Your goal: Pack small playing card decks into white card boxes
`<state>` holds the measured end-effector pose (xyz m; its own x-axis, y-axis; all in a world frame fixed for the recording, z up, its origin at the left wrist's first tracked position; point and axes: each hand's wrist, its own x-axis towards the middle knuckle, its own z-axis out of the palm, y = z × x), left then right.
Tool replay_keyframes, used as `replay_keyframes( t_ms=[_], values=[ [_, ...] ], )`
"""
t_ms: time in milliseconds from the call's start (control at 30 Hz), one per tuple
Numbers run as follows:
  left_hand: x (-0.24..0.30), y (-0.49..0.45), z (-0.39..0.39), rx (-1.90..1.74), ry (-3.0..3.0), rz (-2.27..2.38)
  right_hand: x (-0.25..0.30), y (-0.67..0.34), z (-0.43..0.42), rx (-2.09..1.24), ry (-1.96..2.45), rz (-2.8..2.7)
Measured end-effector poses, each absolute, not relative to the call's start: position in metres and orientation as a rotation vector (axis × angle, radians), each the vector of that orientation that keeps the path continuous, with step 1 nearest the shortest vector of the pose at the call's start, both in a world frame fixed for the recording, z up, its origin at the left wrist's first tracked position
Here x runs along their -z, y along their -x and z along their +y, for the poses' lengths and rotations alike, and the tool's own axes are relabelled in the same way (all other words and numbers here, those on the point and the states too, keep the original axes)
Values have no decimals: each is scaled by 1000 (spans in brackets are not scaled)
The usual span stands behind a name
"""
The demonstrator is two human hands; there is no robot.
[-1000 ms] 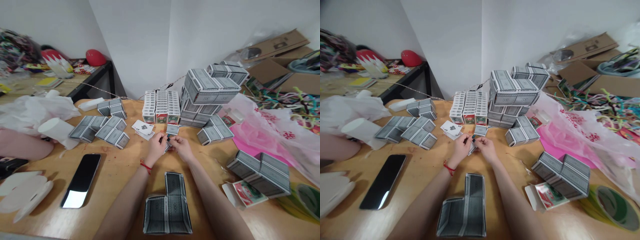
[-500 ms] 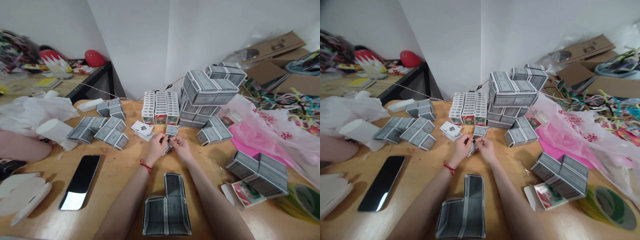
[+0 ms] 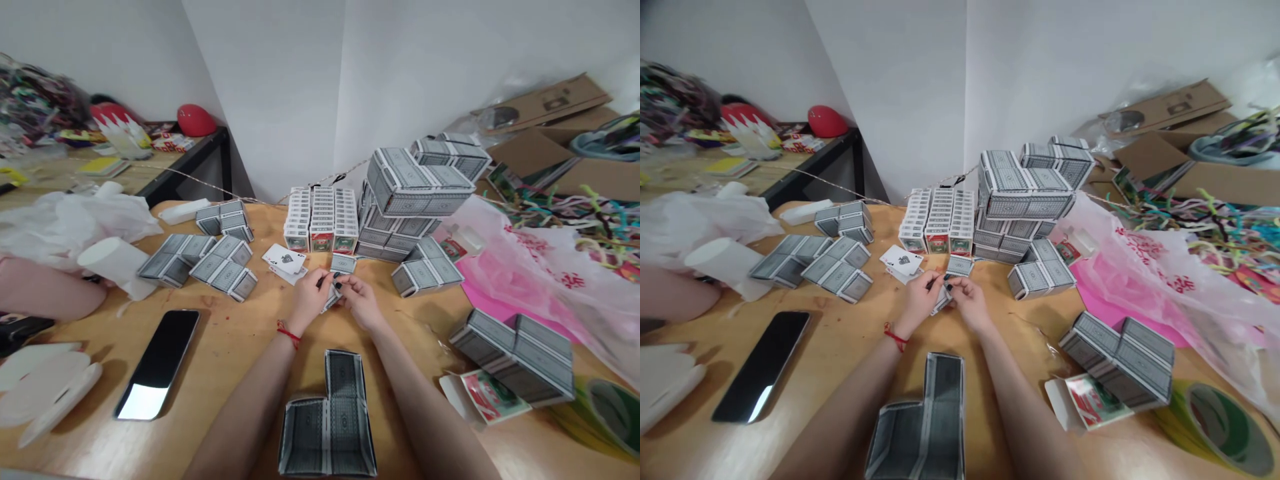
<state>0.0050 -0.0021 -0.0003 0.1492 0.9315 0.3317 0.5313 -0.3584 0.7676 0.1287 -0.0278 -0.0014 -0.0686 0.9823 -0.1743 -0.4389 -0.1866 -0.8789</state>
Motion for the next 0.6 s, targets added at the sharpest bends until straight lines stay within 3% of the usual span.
replay_keyframes(
  t_ms=[367, 600],
  values=[
    [-1, -1, 0, -1097, -1953, 1438, 0, -126, -28, -1679, 845, -704],
    [2, -4, -1, -1089, -1970, 1438, 9, -125, -26, -1560, 972, -786]
  ],
)
